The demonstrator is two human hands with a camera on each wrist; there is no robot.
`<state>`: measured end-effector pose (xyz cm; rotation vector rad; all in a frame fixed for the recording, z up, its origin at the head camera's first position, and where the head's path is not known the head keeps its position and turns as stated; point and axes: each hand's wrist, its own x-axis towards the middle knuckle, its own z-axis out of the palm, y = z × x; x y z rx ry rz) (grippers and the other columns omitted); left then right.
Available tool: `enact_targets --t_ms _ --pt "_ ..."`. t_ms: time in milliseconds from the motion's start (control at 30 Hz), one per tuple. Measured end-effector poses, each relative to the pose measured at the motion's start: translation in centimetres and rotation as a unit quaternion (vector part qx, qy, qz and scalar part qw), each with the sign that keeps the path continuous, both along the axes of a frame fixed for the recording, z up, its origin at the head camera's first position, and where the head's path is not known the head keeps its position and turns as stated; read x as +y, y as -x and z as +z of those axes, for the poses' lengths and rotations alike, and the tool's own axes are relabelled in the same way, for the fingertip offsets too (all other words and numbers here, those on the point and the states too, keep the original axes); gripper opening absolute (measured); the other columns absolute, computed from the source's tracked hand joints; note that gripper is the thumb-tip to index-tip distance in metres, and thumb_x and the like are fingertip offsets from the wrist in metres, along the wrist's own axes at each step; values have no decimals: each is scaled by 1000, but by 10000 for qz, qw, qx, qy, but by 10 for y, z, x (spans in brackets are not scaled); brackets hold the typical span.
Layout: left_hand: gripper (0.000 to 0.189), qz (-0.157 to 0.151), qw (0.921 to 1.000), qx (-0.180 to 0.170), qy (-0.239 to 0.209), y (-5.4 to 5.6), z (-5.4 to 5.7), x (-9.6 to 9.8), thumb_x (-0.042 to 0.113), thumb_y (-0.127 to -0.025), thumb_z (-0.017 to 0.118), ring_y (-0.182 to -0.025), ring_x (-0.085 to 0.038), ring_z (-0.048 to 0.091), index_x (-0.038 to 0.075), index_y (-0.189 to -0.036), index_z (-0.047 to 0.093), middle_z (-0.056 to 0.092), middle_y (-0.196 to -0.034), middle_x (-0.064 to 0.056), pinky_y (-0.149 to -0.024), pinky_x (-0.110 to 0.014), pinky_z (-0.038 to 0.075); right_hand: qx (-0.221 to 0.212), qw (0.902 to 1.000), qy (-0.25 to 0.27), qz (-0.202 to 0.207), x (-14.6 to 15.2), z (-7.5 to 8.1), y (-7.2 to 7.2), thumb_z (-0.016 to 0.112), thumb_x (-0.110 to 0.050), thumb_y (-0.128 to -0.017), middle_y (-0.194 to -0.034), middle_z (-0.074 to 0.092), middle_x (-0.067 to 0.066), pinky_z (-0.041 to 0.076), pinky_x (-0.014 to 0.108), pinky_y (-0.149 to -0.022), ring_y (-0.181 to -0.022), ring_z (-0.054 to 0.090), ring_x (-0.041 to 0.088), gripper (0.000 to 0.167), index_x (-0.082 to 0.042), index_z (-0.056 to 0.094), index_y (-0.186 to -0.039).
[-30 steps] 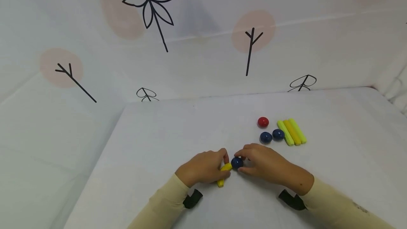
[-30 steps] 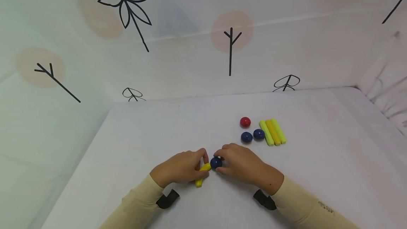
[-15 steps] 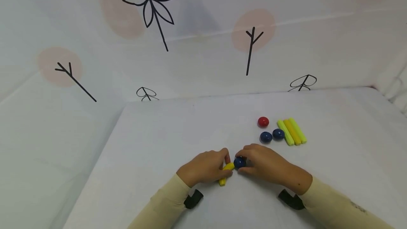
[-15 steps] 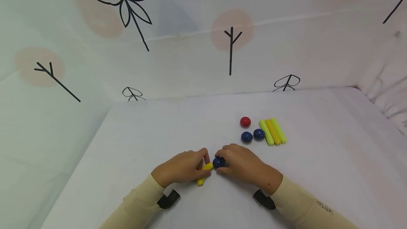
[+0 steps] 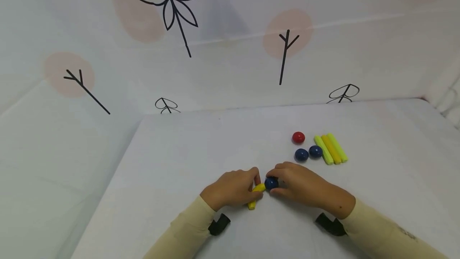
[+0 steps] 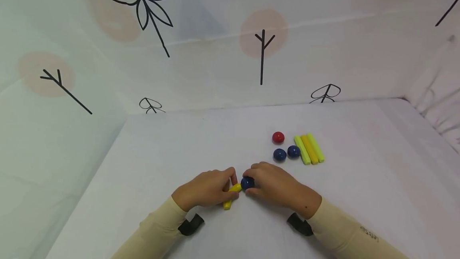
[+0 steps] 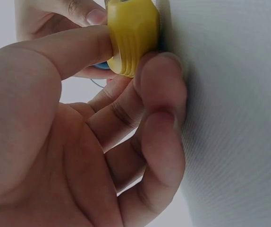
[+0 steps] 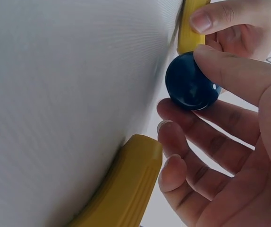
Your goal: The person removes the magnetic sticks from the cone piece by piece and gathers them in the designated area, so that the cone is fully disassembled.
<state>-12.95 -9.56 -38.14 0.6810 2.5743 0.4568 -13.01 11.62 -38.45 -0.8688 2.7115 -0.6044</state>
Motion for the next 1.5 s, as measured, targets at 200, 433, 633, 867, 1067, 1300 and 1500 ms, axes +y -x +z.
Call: enact_targets --t_ms 200,433,633,867,1067,1300,1500 --pt "22 -31 10000 17 -17 1 -1 0 35 -93 70 -55 -6 47 21 -104 56 52 -67 9 -51 -22 37 174 9998 -88 42 1 3 -1 83 -29 -82 -105 71 -3 58 34 -86 -100 65 14 40 -14 72 -117" --pt "24 -28 9999 -63 -74 2 -3 0 34 -94 70 -56 -8 49 19 -105 56 54 -69 6 -51 -22 38 429 9987 -157 -227 5 18 3 81 -31 -84 -109 71 1 58 39 -87 -104 66 20 41 -12 72 -119" --pt "23 26 9999 -115 -27 2 -5 -1 34 -93 70 -58 -8 49 20 -105 57 55 -70 6 -53 -22 38 681 9961 -195 -518 12 30 11 80 -35 -85 -117 70 10 57 45 -89 -110 66 29 47 -10 69 -124" --pt "22 57 10000 -72 -34 1 -3 -1 33 -93 71 -58 -8 49 20 -103 56 54 -69 6 -53 -22 38 1138 9907 18 -739 23 36 26 81 -29 -85 -108 71 8 58 39 -78 -89 62 20 47 -9 67 -124" --pt "22 82 9999 -110 -46 0 -3 0 34 -93 70 -58 -8 49 20 -103 56 54 -68 7 -52 -22 37 1188 9889 -42 -888 29 31 40 80 -25 -86 -102 70 9 57 42 -80 -92 62 24 41 -7 67 -120" --pt "22 34 10000 -82 -34 2 -6 -1 34 -93 70 -58 -8 48 21 -103 56 55 -68 7 -53 -22 37 1323 9866 -331 -897 29 21 53 81 -25 -84 -102 71 10 54 46 -81 -89 61 24 40 -6 69 -117" --pt "22 51 9999 -96 11 2 -7 -1 35 -93 70 -59 -7 49 21 -103 56 55 -69 7 -54 -22 38 1550 9833 -571 -766 30 15 59 82 -23 -83 -106 70 13 54 50 -84 -93 62 29 39 -4 71 -115"
